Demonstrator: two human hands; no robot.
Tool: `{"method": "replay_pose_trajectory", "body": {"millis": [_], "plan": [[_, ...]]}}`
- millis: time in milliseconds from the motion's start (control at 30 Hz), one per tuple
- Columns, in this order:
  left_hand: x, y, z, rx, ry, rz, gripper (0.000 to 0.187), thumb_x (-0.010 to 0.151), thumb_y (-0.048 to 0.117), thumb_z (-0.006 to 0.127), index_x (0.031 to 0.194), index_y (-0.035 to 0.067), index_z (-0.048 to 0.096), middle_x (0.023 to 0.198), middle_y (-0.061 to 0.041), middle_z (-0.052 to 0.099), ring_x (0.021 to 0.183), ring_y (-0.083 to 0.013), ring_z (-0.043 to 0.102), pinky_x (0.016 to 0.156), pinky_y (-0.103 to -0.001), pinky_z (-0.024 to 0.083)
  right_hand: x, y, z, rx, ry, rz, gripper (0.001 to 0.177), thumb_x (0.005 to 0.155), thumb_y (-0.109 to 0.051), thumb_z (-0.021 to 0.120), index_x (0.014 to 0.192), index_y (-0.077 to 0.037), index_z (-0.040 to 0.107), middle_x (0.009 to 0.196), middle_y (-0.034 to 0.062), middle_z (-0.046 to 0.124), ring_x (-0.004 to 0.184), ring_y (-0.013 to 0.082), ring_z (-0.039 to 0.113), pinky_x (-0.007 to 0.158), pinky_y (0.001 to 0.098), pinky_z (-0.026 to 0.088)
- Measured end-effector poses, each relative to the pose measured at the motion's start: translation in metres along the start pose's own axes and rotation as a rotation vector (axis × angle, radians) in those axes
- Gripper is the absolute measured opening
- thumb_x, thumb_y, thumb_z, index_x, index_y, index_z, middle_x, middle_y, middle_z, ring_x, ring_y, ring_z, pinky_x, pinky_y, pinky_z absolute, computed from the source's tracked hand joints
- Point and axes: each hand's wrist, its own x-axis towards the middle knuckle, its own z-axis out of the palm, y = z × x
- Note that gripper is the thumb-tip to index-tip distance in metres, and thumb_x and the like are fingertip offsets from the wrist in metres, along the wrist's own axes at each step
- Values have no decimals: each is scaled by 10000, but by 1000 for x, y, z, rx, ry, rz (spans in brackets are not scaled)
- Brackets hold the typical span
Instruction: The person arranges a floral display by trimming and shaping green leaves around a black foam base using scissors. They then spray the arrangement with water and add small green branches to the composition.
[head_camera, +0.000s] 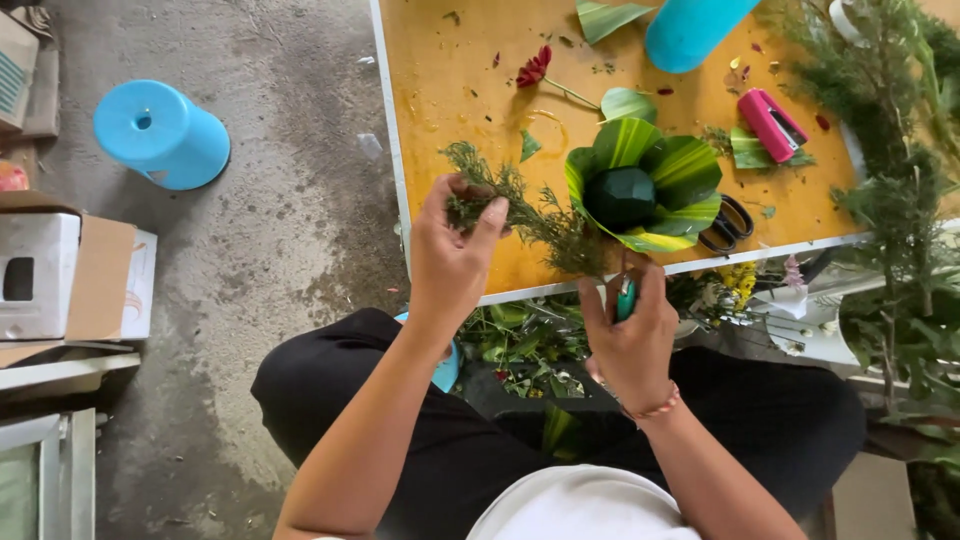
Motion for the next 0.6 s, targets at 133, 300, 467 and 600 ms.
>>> {"method": "replay_pose_trajectory", "body": {"millis": [133, 300, 467, 600], "plan": [[1, -5, -4, -159, -18, -70, 200, 987, 182, 684, 1086, 40, 584, 989, -96, 574, 964, -206, 645, 844, -402, 646, 0, 27, 6, -220, 111, -119, 314, 974, -79, 745, 1219, 70, 614, 622, 101, 569, 496, 237, 580, 481, 325, 476], [4, -43, -9, -542, -98, -120, 245, 956, 77, 696, 1159, 56, 561, 1042, -91, 574, 954, -195, 637, 876, -381, 608, -6, 46, 6, -224, 188, -221, 134, 948, -41, 772, 1053, 33, 734, 627, 101, 627, 518, 294, 631, 476, 323, 495], [2, 19, 0, -194, 135, 99, 479, 957, 252, 757, 1307, 178, 438, 1189, -15, 513, 1028, -149, 489, 960, -323, 462, 1, 52, 7, -349, 372, -452, 207, 860, 54, 808, 1024, 5, 693, 901, 110, 742, 670, 273, 672, 593, 341, 553], [-2, 8, -3, 247, 330, 168, 460, 942, 238, 724, 1253, 160, 394, 1052, -17, 385, 974, -176, 392, 852, -387, 379, 13, 54, 7, -335, 418, -518, 198, 861, 89, 786, 1027, 15, 706, 883, 107, 740, 670, 266, 683, 622, 329, 568]]}}
